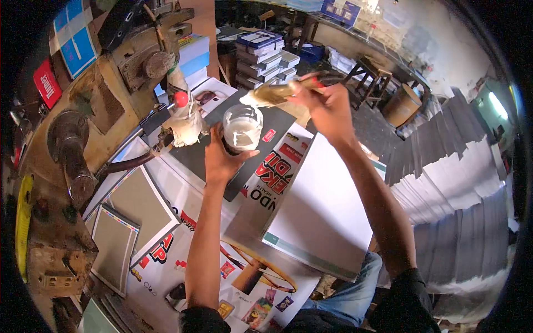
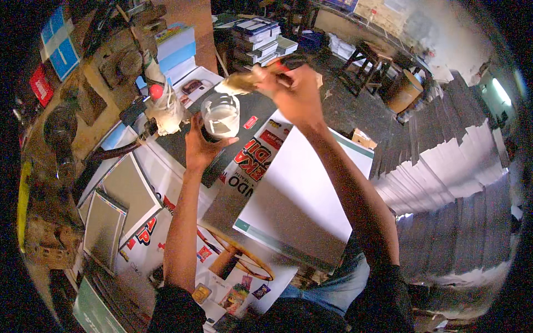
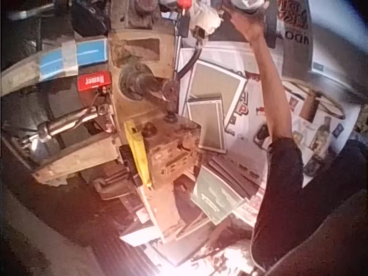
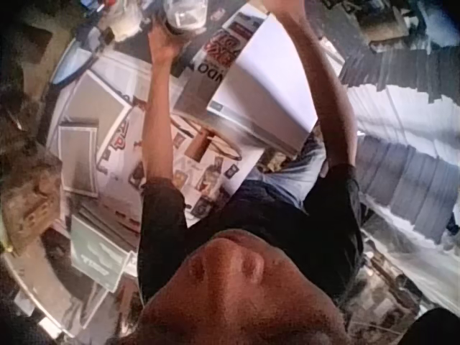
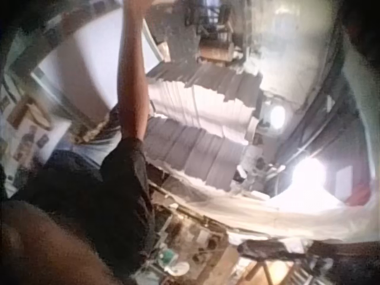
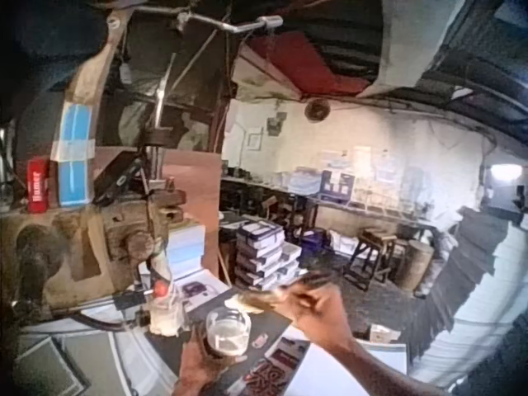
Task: The person handles and aligns a stack of bound paper pages, dips a paintbrush into a container of glue, and applies glue along the spine of the paper stack before setting it down on the table.
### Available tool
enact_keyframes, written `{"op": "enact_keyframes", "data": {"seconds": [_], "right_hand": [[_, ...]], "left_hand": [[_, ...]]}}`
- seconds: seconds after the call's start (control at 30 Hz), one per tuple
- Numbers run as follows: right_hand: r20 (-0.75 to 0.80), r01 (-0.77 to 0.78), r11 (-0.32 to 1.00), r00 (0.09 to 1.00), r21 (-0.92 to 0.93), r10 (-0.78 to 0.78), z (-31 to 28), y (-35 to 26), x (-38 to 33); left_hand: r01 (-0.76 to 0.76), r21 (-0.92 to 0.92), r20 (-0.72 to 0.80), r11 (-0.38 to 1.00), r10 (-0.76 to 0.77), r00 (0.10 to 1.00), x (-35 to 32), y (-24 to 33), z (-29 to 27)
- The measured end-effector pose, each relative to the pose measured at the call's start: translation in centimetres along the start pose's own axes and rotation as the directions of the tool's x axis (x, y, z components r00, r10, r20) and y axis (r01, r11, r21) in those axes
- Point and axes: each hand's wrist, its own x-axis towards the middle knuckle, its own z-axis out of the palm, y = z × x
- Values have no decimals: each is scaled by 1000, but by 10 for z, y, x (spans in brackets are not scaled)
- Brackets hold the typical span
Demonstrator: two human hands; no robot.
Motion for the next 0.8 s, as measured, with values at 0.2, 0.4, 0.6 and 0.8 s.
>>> {"op": "enact_keyframes", "data": {"seconds": [0.2,0.4,0.6,0.8], "right_hand": [[235,178,979,960,-102,-150,-10,-1,-30],[222,113,994,969,-9,-108,-22,-4,-51],[31,-95,994,995,-46,97,-25,-5,-58],[-251,-420,750,761,511,598,-23,-4,-61]], "left_hand": [[-24,0,-10,1000,24,1000,2,-2,5],[28,7,10,1000,-29,1000,1,-1,4],[-73,-76,-16,994,72,997,1,-3,3],[48,80,6,996,-49,999,0,11,-1]]}}
